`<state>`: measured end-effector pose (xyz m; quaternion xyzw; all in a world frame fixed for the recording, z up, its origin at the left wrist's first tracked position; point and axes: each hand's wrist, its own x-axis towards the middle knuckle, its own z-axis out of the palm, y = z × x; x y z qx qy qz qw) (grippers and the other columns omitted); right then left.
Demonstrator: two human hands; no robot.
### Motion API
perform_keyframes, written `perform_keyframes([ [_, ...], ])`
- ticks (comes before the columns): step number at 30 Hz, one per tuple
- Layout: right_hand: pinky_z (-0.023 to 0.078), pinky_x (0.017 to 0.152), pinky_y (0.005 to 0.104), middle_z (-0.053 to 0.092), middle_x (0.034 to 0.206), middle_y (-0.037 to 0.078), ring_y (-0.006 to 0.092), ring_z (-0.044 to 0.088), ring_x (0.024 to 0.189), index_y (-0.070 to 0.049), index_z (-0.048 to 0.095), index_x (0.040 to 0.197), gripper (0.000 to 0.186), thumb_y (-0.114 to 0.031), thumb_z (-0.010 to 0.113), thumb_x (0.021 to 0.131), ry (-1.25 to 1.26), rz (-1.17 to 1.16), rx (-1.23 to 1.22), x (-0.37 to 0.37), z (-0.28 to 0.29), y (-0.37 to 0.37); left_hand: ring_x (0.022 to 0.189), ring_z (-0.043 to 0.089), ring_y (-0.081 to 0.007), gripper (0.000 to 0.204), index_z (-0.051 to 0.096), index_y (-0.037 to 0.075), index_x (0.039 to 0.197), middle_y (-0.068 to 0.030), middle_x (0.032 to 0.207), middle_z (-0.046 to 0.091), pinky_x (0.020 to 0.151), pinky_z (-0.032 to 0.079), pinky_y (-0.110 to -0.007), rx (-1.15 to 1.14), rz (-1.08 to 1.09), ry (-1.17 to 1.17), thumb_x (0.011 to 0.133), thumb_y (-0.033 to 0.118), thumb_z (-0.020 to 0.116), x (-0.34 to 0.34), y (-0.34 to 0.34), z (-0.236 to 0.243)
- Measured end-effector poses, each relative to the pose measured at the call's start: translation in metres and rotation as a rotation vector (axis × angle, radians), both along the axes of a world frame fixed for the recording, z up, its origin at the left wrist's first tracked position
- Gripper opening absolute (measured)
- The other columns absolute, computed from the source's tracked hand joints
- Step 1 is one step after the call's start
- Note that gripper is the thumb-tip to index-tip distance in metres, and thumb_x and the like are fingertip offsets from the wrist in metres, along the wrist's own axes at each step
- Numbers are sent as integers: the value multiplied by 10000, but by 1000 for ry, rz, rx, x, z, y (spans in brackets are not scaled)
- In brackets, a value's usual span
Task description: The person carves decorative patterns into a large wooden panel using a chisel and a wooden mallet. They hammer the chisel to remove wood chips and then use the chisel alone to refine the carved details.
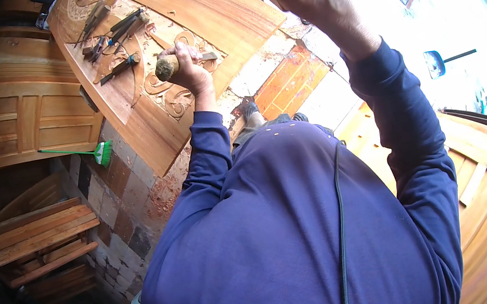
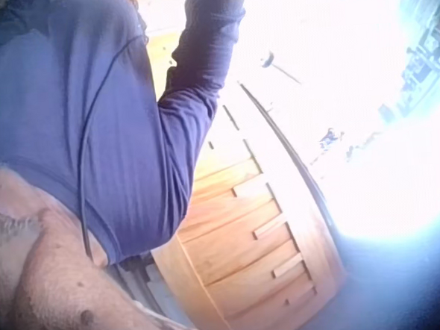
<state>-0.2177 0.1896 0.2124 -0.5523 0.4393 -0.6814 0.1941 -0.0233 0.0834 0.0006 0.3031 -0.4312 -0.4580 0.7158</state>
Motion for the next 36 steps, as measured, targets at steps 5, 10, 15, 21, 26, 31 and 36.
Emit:
perform_keyframes([
  [5,549,690,283,708,960,60,139,692,823,-36,608,1255,439,-107,791,862,99,599,-264,-19,82,-21,558,496,-115,207,462,56,935,-36,680,529,536,434,-280,6,-74,-1,963,97,663,-9,-5,2],
  [10,560,735,382,663,1033,120,267,678,858,-312,494,1463,638,-128,722,896,761,151,-140,19,-32,-39,616,541,-107,193,505,39,992,-38,763,588,572,465,-275,-38,-84,-153,947,96,684,-1,-8,-7],
  [15,548,742,395,568,1008,95,263,633,852,-537,292,1581,779,-133,575,979,1470,-90,57,8,-64,-43,1062,636,-241,665,431,-60,1415,-155,1306,582,891,563,-363,46,-45,-275,887,149,776,10,9,-17],
  [21,547,698,420,560,851,95,276,658,782,-462,425,1551,731,-126,646,941,1206,-109,205,6,-62,-17,1037,651,-214,448,568,-62,1251,-136,1119,671,859,554,-345,54,84,-44,883,115,752,-6,-5,2],
  [26,612,822,383,709,1166,134,312,720,985,-320,509,1510,766,-20,742,845,808,-195,200,3,-77,-21,501,444,-83,235,472,92,805,-6,628,492,467,397,-242,195,-113,152,940,117,663,1,-53,13],
  [31,525,1019,395,566,1472,222,295,619,1280,-99,408,1580,871,35,715,777,680,-86,45,-4,-22,-16,526,471,-107,253,444,68,918,-20,660,492,519,436,-277,31,-76,191,956,137,685,5,-10,7],
  [36,489,1053,374,572,1418,154,245,579,1277,-9,393,1543,862,-74,827,802,400,22,-206,4,6,-46,529,468,-107,240,442,63,934,-33,670,497,531,436,-273,95,-51,132,972,123,671,7,-14,11],
])
